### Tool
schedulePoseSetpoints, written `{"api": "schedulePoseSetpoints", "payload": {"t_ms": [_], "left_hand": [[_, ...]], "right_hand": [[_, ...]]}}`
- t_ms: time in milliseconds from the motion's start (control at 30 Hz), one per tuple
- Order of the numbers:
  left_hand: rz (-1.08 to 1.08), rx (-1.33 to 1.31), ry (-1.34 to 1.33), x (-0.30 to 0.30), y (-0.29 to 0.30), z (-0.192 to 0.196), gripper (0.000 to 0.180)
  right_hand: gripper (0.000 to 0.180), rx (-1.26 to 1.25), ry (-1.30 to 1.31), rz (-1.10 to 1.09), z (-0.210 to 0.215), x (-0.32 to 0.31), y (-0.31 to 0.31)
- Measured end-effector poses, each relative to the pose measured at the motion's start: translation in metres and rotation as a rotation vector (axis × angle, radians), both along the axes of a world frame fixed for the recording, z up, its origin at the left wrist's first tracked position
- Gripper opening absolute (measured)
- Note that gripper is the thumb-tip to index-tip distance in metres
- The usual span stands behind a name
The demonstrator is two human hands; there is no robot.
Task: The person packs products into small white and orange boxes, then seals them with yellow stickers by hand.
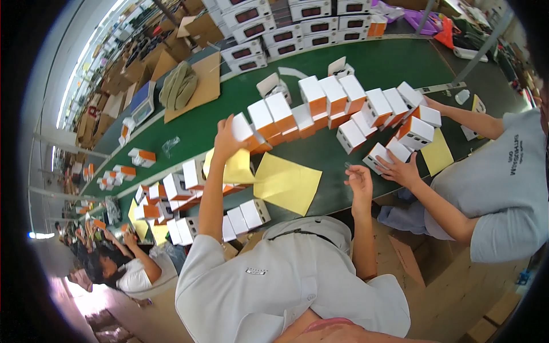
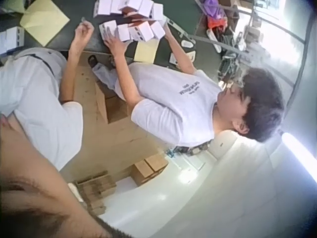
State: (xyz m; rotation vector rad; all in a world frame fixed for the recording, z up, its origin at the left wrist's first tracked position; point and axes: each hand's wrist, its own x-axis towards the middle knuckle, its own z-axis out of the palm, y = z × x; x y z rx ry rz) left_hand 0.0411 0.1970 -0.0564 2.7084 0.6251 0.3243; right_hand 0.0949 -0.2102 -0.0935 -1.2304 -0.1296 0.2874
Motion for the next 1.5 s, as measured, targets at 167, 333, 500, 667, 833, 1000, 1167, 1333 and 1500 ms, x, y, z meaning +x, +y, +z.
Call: {"api": "schedulePoseSetpoints", "payload": {"t_ms": [167,333,500,667,833,1000,1167,1333,1500], "left_hand": [[-0.133,-0.14,-0.041,-0.039,-0.088,0.082,0.095],[-0.679,-0.362,0.253,-0.016,-0.149,0.042,0.089],[-1.047,-0.199,0.333,0.014,-0.169,-0.053,0.091],[-0.87,0.148,0.48,0.013,-0.171,-0.048,0.097],[-0.699,-0.051,0.505,-0.011,-0.196,-0.067,0.095],[-0.496,-0.24,0.241,0.004,-0.187,-0.073,0.071],[-0.541,-0.431,0.221,0.006,-0.172,-0.088,0.07],[-0.486,-0.491,0.205,-0.002,-0.174,-0.092,0.066],[-0.492,-0.504,0.131,-0.004,-0.173,-0.095,0.06]], "right_hand": [[0.034,-0.037,-0.033,-0.011,0.004,-0.005,-0.003],[0.065,0.071,0.009,0.184,-0.01,0.008,0.018],[0.073,0.152,0.242,0.29,-0.087,0.018,0.056],[0.073,0.016,0.327,0.218,-0.097,0.007,0.044],[0.039,-0.148,0.059,-0.013,-0.131,0.005,0.028],[0.014,-0.277,0.009,-0.084,-0.081,0.032,0.025],[0.013,-0.497,-0.079,0.337,-0.075,0.041,0.028],[0.018,-0.575,-0.063,0.422,-0.081,0.038,0.051],[0.018,-0.677,-0.054,0.479,-0.072,0.038,0.068]]}}
